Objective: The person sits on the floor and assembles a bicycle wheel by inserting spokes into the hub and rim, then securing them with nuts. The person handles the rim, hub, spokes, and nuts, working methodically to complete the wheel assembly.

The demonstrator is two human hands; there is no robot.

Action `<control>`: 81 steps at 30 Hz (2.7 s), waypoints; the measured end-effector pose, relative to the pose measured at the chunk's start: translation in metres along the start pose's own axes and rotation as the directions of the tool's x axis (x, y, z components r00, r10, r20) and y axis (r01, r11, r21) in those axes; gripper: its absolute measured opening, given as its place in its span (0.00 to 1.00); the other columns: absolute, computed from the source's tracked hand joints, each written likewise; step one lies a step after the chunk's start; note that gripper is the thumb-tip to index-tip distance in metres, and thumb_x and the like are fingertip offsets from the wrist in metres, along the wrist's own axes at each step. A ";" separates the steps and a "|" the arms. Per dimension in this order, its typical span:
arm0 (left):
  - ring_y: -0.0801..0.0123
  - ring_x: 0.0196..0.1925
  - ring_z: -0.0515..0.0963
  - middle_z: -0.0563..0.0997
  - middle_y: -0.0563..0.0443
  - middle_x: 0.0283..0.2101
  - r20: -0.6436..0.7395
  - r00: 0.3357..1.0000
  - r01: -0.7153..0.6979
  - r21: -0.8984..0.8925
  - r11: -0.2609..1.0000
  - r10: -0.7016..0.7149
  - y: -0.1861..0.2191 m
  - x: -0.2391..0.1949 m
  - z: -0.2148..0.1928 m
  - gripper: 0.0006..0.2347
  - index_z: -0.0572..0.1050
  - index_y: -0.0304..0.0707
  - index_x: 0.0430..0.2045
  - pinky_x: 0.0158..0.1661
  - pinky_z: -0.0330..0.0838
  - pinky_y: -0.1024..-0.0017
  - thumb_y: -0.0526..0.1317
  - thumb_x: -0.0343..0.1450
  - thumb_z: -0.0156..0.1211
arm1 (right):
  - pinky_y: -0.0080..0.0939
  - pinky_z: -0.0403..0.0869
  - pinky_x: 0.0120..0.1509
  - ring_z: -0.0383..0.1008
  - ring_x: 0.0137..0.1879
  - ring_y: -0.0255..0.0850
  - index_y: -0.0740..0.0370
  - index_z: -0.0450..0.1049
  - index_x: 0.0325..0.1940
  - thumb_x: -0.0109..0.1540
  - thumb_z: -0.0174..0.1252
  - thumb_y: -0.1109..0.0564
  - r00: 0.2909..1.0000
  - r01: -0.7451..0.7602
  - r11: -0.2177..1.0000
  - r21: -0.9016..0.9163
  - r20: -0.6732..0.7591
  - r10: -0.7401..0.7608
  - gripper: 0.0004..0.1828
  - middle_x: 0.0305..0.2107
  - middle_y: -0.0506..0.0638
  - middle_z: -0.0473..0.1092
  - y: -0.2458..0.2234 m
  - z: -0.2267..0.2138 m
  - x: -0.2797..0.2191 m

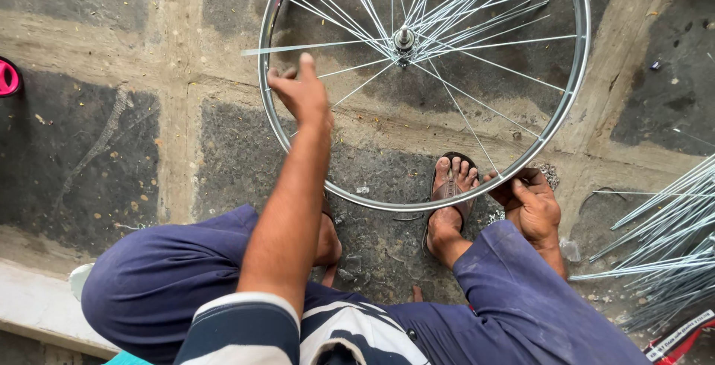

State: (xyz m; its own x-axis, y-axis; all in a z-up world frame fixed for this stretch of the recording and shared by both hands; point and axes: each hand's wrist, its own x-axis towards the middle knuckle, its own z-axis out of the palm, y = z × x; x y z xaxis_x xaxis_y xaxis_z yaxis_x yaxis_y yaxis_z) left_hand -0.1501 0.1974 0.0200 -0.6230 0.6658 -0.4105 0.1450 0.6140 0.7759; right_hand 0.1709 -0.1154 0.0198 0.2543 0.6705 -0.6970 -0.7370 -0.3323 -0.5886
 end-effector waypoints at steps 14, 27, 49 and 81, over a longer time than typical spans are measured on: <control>0.60 0.42 0.71 0.75 0.44 0.39 0.532 0.247 -0.950 0.300 0.092 0.810 -0.017 -0.085 0.055 0.06 0.77 0.35 0.37 0.43 0.68 0.59 0.33 0.71 0.54 | 0.64 0.75 0.67 0.76 0.58 0.59 0.65 0.66 0.56 0.72 0.46 0.65 1.000 0.005 1.000 -0.006 0.011 -0.005 0.09 0.46 0.62 0.74 0.001 -0.003 0.007; 0.64 0.38 0.67 0.68 0.53 0.31 0.845 0.082 -0.943 0.237 -0.232 0.528 -0.020 -0.077 0.133 0.07 0.72 0.45 0.25 0.47 0.62 0.61 0.31 0.73 0.51 | 0.64 0.75 0.66 0.77 0.57 0.58 0.65 0.66 0.56 0.71 0.45 0.65 1.000 0.007 1.000 0.001 -0.023 -0.007 0.10 0.46 0.63 0.74 0.005 -0.008 0.010; 0.71 0.26 0.77 0.80 0.48 0.32 0.835 0.548 -0.752 0.512 0.415 -0.037 0.007 -0.066 0.021 0.11 0.73 0.35 0.44 0.27 0.72 0.71 0.36 0.70 0.56 | 0.65 0.74 0.68 0.77 0.57 0.59 0.66 0.66 0.57 0.72 0.45 0.66 0.999 0.031 0.999 0.017 0.017 -0.031 0.10 0.48 0.66 0.73 0.004 -0.005 0.007; 0.72 0.33 0.75 0.78 0.47 0.35 0.341 0.926 0.242 -0.200 0.949 -0.164 -0.065 -0.047 0.047 0.16 0.72 0.35 0.46 0.32 0.71 0.74 0.51 0.77 0.58 | 0.64 0.75 0.69 0.76 0.59 0.59 0.66 0.65 0.58 0.73 0.45 0.65 0.998 0.042 0.998 -0.037 -0.043 -0.043 0.10 0.49 0.65 0.73 -0.003 -0.006 0.016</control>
State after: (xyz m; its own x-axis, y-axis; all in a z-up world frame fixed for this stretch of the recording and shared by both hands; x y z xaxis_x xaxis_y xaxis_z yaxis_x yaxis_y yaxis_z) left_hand -0.0943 0.1465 -0.0339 -0.3380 0.6603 -0.6706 -0.1671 0.6591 0.7332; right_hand 0.1810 -0.1083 0.0079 0.3127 0.6548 -0.6880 -0.7024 -0.3283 -0.6316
